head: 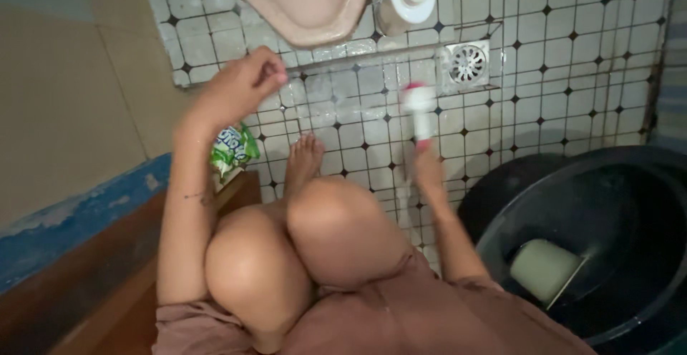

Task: The person cleans a bathroom floor by scrubbing the tiles around a squat toilet and a floor drain using a long-handled brush and applying soap from a bottle.

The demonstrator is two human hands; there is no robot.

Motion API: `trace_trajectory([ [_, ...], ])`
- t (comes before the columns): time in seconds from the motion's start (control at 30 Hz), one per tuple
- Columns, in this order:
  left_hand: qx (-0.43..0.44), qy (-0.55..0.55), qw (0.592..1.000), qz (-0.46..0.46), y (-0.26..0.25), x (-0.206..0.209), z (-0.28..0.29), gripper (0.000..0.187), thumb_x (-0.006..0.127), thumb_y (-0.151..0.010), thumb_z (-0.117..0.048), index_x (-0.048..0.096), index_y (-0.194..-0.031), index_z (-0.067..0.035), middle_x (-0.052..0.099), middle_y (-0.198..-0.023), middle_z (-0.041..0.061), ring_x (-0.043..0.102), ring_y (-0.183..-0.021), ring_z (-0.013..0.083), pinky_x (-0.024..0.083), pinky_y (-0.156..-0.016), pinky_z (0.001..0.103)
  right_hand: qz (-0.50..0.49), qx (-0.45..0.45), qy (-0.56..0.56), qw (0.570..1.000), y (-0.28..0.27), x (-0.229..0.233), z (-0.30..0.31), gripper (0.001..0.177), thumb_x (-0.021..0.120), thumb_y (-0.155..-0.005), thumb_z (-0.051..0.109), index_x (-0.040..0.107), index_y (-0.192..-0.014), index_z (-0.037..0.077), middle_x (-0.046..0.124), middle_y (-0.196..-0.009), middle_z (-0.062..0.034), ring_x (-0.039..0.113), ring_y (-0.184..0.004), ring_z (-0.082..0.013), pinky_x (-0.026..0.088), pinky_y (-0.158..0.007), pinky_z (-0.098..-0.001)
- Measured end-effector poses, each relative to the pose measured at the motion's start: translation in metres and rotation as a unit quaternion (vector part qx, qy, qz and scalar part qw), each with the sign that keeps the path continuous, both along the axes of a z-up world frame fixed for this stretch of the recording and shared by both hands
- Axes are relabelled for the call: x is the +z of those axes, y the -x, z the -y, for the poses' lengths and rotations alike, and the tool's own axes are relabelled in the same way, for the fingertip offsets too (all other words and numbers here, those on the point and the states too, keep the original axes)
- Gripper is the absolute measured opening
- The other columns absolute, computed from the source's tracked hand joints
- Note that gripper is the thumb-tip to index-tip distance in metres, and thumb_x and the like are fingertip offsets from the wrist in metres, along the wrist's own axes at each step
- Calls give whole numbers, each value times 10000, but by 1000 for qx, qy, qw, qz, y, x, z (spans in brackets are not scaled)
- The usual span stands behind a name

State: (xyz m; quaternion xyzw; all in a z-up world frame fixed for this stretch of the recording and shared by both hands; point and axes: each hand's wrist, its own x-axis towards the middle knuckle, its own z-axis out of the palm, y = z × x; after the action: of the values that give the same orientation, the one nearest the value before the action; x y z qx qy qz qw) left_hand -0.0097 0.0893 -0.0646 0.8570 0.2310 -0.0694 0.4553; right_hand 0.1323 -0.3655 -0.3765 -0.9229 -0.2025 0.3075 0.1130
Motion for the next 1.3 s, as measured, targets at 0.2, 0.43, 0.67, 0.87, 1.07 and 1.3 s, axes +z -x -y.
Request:
trace_trajectory([
  [0.2,-20,4,999,-31,-20,1,6,254,634,-1012,-278,624,-1108,-43,729,-951,161,699,-893,300,527,-808,410,-13,-70,-113,991,52,-24,-44,490,331,-1106,415,574,-1208,1,674,-960,-316,607,-859,-569,470,-718,-628],
  [0.43,-28,-11,999,-8,-23,4,11,261,636,-1010,-262,620,-1109,-22,725,-966,166,698,-905,307,528,-806,417,-59,-85,22,994,36,18,-18,419,386,-1111,432,567,-1202,66,708,-936,-274,659,-893,-520,489,-756,-622],
  [0.67,-46,2,999,-24,-33,4,14,258,631,-1013,-256,616,-1120,-21,724,-959,162,703,-893,310,531,-808,420,-18,-71,-91,993,52,-8,-28,380,438,-1053,357,559,-1184,21,698,-883,-283,669,-846,-511,504,-697,-591],
  [0.87,-63,-9,998,-12,-43,4,24,241,632,-1001,-238,613,-1123,-30,726,-985,163,701,-914,319,530,-813,417,-55,-39,-26,997,66,-11,-29,400,390,-1066,358,567,-1178,17,687,-896,-293,649,-850,-521,484,-699,-598],
  [1.07,-28,5,999,-39,-43,15,19,228,633,-1000,-250,620,-1109,-51,741,-992,143,715,-938,290,532,-827,407,-10,-115,-32,993,-14,-7,-4,450,339,-1144,389,597,-1138,20,711,-974,-279,687,-926,-485,525,-777,-576],
  [1.3,-45,-36,998,-11,-72,44,25,211,639,-1006,-236,600,-1070,-39,710,-934,162,681,-890,322,516,-792,427,-65,-93,-127,985,43,-34,-79,289,464,-1040,308,465,-1175,52,666,-828,-218,667,-715,-411,515,-596,-541],
])
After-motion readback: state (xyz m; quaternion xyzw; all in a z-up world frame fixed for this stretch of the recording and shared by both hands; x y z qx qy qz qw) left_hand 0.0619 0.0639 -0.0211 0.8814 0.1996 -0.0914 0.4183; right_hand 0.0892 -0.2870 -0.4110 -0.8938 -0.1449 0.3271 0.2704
